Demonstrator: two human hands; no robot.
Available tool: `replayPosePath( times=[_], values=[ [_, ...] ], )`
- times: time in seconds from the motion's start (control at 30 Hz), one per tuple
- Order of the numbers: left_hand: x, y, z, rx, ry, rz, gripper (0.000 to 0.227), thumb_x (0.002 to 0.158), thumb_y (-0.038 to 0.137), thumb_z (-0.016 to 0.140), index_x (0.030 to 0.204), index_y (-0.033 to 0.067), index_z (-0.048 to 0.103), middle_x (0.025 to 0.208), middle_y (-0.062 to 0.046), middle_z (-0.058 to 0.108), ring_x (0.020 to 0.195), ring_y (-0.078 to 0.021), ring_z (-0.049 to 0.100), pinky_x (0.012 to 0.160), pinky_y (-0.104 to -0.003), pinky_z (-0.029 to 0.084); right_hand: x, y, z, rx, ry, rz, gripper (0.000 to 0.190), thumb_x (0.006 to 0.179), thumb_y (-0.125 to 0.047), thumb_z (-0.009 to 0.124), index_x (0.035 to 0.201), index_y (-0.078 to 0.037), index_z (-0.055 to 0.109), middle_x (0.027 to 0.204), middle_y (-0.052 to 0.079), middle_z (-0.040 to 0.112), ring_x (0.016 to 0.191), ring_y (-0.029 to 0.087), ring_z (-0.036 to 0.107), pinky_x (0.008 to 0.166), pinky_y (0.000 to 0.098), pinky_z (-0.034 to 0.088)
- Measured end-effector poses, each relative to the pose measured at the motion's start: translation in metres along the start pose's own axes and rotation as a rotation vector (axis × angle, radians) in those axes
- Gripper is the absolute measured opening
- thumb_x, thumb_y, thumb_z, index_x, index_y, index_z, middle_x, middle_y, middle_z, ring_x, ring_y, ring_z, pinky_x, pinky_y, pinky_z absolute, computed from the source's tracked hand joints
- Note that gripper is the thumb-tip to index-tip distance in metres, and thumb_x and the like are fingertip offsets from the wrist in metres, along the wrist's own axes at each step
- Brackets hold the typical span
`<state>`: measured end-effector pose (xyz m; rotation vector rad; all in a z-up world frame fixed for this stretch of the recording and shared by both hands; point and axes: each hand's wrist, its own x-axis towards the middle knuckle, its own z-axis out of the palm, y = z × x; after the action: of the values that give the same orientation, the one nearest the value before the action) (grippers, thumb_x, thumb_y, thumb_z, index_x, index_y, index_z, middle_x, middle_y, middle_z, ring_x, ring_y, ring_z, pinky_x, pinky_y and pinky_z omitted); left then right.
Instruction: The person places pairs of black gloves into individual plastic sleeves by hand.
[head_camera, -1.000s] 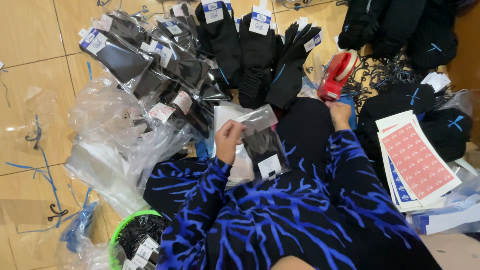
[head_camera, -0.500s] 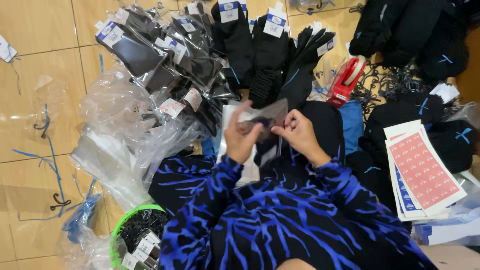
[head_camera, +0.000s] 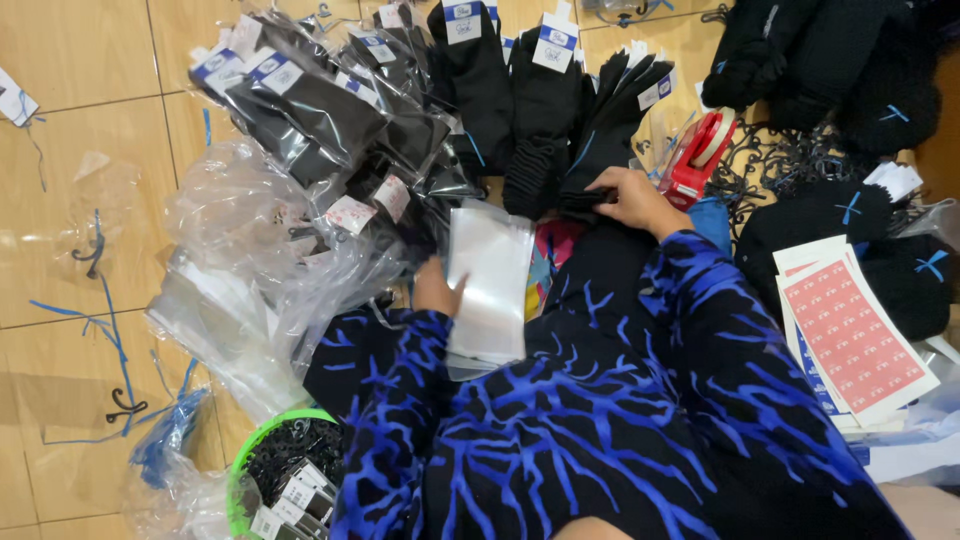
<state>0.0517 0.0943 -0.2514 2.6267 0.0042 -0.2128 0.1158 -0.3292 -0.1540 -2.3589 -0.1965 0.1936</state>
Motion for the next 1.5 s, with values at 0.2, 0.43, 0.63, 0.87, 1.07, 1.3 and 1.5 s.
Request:
replayPosePath(
  times=[0.2,0.43,0.63,0.87,1.07,1.3,1.5],
  values=[
    [-0.010,-0.037,0.051,-0.202,-0.069,-0.055,0.056,0.065,0.007,0.093,0.106,0.0028,0.056,0.101,-0.024,0.067,0.100,-0.0446,0.064,0.090,-0.048,0.048,0.030,-0.020,-0.096,0.381,0.573,0.243,0.032,0.084,-0.014,0.079,0.114,-0.009,0.068,0.106,0.002,0.065,0.099,0.016,0.063,0.091,0.0317,0.053],
    [0.010,-0.071,0.060,0.011,-0.225,-0.138,0.033,0.096,0.042,0.061,0.089,0.0110,0.068,0.084,-0.018,0.073,0.090,-0.0426,0.071,0.076,-0.051,0.054,-0.042,-0.081,-0.112,0.289,0.203,-0.089,0.039,0.097,0.002,0.065,0.134,0.006,0.053,0.126,0.024,0.058,0.122,0.037,0.057,0.105,0.0487,0.046],
    [-0.013,-0.018,-0.008,0.008,-0.293,-0.190,0.023,0.105,0.034,0.050,0.109,0.0111,0.054,0.090,-0.021,0.074,0.092,-0.0449,0.073,0.082,-0.052,0.060,-0.085,0.018,-0.013,-0.116,0.042,0.355,0.036,0.101,-0.029,0.070,0.128,-0.007,0.068,0.114,0.025,0.072,0.112,0.045,0.067,0.095,0.0531,0.052],
    [-0.026,0.016,-0.027,0.309,0.130,0.073,0.034,0.106,0.039,0.049,0.086,0.0134,0.058,0.065,-0.012,0.067,0.069,-0.0374,0.071,0.066,-0.047,0.060,-0.086,0.039,0.014,-0.273,0.327,0.622,0.040,0.094,-0.048,0.076,0.113,-0.013,0.070,0.115,0.014,0.065,0.112,0.037,0.064,0.094,0.0476,0.051],
    [-0.010,-0.015,0.001,-0.161,-0.024,-0.242,0.060,0.083,0.073,0.072,0.086,0.0142,0.061,0.081,-0.015,0.074,0.085,-0.0428,0.072,0.079,-0.052,0.058,-0.069,0.020,-0.008,-0.179,0.071,0.806,0.071,0.095,-0.065,0.065,0.134,-0.006,0.066,0.134,0.023,0.058,0.130,0.042,0.049,0.101,0.0572,0.037],
    [-0.024,0.089,-0.076,-1.470,-0.377,-0.490,0.015,0.096,0.017,0.072,0.093,0.0085,0.061,0.055,-0.011,0.054,0.048,-0.0202,0.057,0.045,-0.025,0.050,-0.058,-0.035,-0.036,-0.014,0.211,0.408,0.047,0.083,-0.023,0.085,0.115,-0.008,0.054,0.116,0.029,0.069,0.114,0.044,0.065,0.094,0.0489,0.055],
    [0.015,0.135,-0.165,-1.485,-0.477,0.173,0.028,0.112,0.028,0.042,0.130,0.0067,0.042,0.110,-0.024,0.072,0.105,-0.0276,0.072,0.082,-0.037,0.062,-0.083,-0.149,-0.051,0.386,0.255,-0.194,0.053,0.100,-0.010,0.065,0.149,0.003,0.050,0.148,0.026,0.053,0.143,0.033,0.043,0.122,0.0514,0.028]
  ],
)
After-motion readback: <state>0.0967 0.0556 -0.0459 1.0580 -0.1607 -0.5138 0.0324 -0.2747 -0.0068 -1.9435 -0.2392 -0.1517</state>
